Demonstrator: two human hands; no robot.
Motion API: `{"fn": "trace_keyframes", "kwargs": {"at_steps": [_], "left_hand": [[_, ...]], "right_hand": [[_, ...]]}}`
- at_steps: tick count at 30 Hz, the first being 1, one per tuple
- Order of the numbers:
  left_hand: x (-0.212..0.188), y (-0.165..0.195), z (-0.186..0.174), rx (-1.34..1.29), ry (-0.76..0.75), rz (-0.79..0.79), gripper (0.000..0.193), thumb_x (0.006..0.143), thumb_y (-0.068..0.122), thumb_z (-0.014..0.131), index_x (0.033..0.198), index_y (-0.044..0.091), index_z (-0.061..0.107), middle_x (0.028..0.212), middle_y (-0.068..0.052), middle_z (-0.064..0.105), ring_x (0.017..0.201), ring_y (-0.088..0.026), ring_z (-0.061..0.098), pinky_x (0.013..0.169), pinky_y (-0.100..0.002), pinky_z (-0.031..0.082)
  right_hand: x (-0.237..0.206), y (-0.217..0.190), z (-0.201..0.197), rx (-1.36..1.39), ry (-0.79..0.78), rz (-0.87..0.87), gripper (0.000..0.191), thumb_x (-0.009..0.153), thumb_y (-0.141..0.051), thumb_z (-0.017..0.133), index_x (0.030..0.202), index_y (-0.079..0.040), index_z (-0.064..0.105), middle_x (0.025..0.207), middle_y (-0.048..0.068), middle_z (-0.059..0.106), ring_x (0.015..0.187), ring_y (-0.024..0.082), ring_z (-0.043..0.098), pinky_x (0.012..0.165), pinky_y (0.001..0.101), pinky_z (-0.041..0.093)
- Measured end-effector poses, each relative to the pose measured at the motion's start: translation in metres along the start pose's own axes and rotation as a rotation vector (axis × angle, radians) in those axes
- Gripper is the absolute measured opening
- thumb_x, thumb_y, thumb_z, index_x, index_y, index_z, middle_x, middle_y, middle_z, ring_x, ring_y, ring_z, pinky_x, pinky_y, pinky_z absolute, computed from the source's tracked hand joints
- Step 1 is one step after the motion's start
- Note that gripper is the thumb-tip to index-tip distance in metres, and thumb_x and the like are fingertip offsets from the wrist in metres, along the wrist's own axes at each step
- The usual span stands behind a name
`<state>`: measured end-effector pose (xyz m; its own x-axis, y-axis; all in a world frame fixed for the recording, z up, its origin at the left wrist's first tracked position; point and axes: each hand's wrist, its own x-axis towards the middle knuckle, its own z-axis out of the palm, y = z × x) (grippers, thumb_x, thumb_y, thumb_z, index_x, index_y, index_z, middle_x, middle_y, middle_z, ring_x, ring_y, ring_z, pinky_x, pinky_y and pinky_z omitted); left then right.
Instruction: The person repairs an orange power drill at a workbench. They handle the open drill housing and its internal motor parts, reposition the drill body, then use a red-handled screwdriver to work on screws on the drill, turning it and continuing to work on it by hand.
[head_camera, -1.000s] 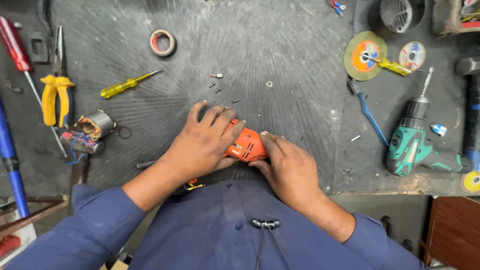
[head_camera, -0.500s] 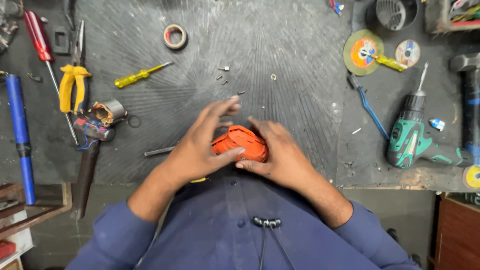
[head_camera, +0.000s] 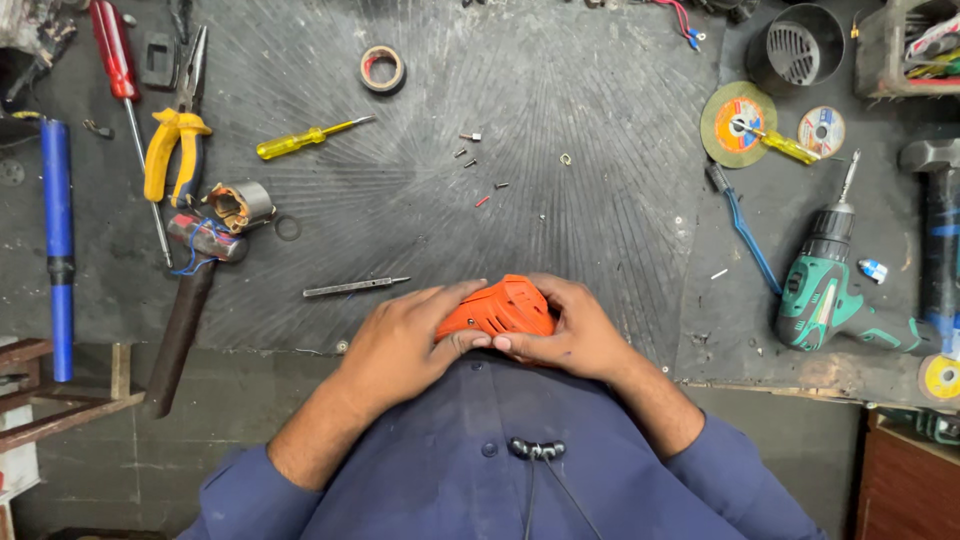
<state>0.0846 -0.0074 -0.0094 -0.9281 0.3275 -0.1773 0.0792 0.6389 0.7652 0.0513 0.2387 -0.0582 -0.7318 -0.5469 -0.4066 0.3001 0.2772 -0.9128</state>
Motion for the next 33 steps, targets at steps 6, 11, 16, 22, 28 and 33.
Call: {"fn": "trace_keyframes", "kwargs": {"at_steps": [6,11,16,22,28,33], "left_hand": [[-0.019,-0.010,-0.007,0.208,0.256,0.043,0.063,0.074,0.025,0.083,0.130,0.006,0.062,0.111,-0.014,0.068,0.100,-0.033,0.068,0.083,-0.042,0.055],[-0.023,-0.018,0.002,0.414,0.323,-0.020,0.061,0.073,0.024,0.086,0.128,0.007,0.065,0.105,-0.007,0.069,0.094,-0.028,0.066,0.080,-0.040,0.054],[-0.021,-0.019,0.009,0.383,0.336,-0.059,0.065,0.073,0.029,0.085,0.128,0.001,0.063,0.111,-0.011,0.065,0.102,-0.030,0.063,0.086,-0.041,0.052],[-0.014,-0.016,0.007,0.261,0.293,-0.116,0.064,0.076,0.029,0.084,0.130,0.001,0.064,0.112,-0.012,0.063,0.104,-0.031,0.062,0.089,-0.043,0.051],[-0.001,-0.019,0.002,-0.043,0.096,-0.242,0.048,0.077,0.028,0.083,0.115,0.006,0.064,0.105,-0.012,0.064,0.099,-0.031,0.065,0.085,-0.042,0.053],[-0.001,-0.033,-0.009,-0.579,-0.208,-0.339,0.050,0.087,0.029,0.077,0.124,0.005,0.053,0.108,-0.012,0.069,0.100,-0.025,0.068,0.088,-0.044,0.054]], "right_hand": [[0.007,0.000,-0.005,0.329,0.044,0.085,0.055,0.086,-0.030,0.080,0.127,0.005,0.065,0.106,0.009,0.076,0.094,0.015,0.070,0.085,0.0314,0.058],[0.012,-0.020,0.003,-0.222,0.277,-0.054,0.075,0.084,-0.029,0.080,0.144,0.002,0.048,0.126,0.015,0.063,0.115,0.023,0.065,0.099,0.0353,0.053],[0.014,-0.040,0.013,-0.555,0.392,-0.167,0.084,0.085,-0.034,0.082,0.148,0.006,0.044,0.138,0.022,0.057,0.125,0.035,0.061,0.104,0.0410,0.050],[-0.001,-0.048,0.016,-0.719,0.382,-0.099,0.105,0.071,-0.043,0.089,0.147,0.008,0.040,0.133,0.025,0.056,0.121,0.040,0.060,0.099,0.0441,0.049],[0.000,-0.041,0.012,-0.749,0.326,-0.023,0.108,0.064,-0.039,0.094,0.146,0.006,0.039,0.123,0.022,0.061,0.119,0.039,0.059,0.100,0.0454,0.047],[-0.012,-0.026,-0.004,-0.349,0.188,0.002,0.087,0.065,-0.029,0.092,0.136,0.001,0.052,0.123,0.015,0.062,0.118,0.025,0.063,0.102,0.0372,0.049]]}}
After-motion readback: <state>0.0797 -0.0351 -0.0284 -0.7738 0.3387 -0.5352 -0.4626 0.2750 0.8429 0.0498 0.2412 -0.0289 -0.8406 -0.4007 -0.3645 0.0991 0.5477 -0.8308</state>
